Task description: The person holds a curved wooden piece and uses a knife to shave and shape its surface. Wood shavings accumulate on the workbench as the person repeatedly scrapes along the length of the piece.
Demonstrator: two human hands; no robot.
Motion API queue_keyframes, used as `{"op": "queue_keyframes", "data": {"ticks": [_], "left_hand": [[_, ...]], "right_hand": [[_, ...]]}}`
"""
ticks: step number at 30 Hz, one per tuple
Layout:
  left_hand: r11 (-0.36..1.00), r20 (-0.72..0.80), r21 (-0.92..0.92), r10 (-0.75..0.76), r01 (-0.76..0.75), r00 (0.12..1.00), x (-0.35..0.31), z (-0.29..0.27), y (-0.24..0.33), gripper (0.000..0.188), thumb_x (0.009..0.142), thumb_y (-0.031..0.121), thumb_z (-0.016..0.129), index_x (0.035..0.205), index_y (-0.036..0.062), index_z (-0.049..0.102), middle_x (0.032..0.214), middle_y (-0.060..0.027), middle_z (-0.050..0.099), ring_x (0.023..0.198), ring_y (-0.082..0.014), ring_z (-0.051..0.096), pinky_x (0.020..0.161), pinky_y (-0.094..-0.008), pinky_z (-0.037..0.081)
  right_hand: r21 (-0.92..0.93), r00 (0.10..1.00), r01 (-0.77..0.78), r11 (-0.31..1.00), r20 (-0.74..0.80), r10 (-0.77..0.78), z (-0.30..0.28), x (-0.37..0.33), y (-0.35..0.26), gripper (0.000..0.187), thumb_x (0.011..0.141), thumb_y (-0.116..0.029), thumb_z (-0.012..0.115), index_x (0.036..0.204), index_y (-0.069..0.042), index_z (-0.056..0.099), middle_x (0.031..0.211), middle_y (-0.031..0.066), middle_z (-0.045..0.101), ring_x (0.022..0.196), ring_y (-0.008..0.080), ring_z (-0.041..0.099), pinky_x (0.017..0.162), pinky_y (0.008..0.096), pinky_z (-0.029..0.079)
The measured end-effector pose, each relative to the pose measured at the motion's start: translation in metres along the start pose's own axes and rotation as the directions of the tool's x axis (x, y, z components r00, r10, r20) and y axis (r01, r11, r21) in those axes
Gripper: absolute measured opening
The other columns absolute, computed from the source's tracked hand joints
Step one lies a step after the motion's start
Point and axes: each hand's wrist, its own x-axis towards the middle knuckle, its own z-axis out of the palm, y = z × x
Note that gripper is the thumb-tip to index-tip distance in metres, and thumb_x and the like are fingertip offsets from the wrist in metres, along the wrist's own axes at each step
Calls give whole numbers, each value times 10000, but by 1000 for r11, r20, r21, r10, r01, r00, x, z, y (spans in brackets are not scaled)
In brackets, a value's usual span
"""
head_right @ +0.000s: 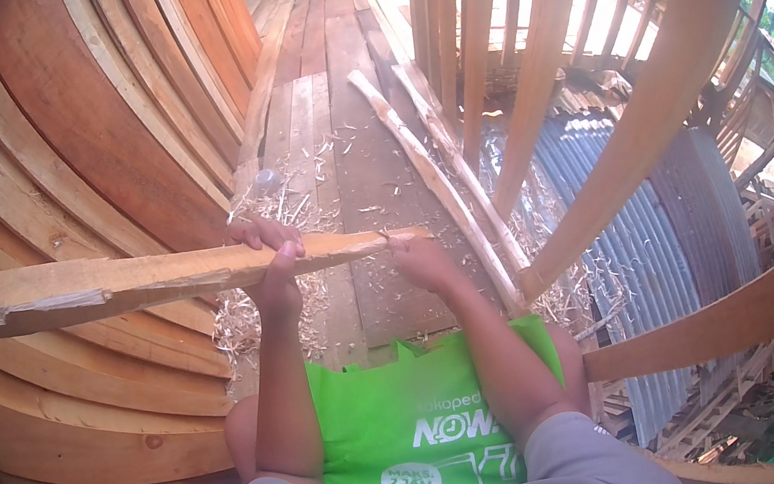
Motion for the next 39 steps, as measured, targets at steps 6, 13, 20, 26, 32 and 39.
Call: {"op": "queue_keyframes", "data": {"ticks": [6,13,20,26,32,39], "left_hand": [[1000,-4,-15,-14,14,1000,-3,2,-1,377,771,-69,601,954,103,320,752,-49,469,685,-153,511,734,-328,487],[1000,-30,23,4,-3,1000,-1,-3,5,371,778,-79,595,954,100,322,755,-46,465,689,-149,509,740,-332,493],[996,-155,89,4,10,988,-4,9,0,359,803,-69,617,951,99,336,750,-37,492,695,-140,555,734,-316,507],[997,-180,82,1,14,984,-4,11,3,359,800,-66,619,941,105,336,752,-40,506,688,-139,559,736,-311,513],[999,-173,47,13,-5,985,-2,8,4,365,795,-68,619,941,108,334,753,-33,494,691,-136,550,724,-312,520],[999,-163,50,5,3,987,0,11,1,378,792,-72,623,946,109,328,743,-36,497,683,-141,545,719,-315,515]], "right_hand": [[79,998,13,997,-61,-8,12,2,3,557,1021,-420,391,930,75,631,814,247,645,789,387,647,757,457,482],[159,991,-125,979,-30,132,12,0,1,552,1027,-393,389,765,57,574,695,243,595,700,371,621,681,487,457],[137,979,125,983,-176,-100,26,6,15,556,1020,-382,406,692,40,562,646,228,591,653,392,617,660,492,451],[141,975,68,988,-220,-36,25,2,16,594,1019,-413,436,658,45,549,580,209,547,561,343,551,597,480,411],[38,991,56,998,-120,-51,6,-13,-22,578,1017,-418,436,701,44,578,622,221,577,593,357,573,623,481,427],[156,995,30,987,-99,-15,10,10,14,559,1023,-408,433,699,31,552,596,161,533,566,278,499,601,448,407]]}}
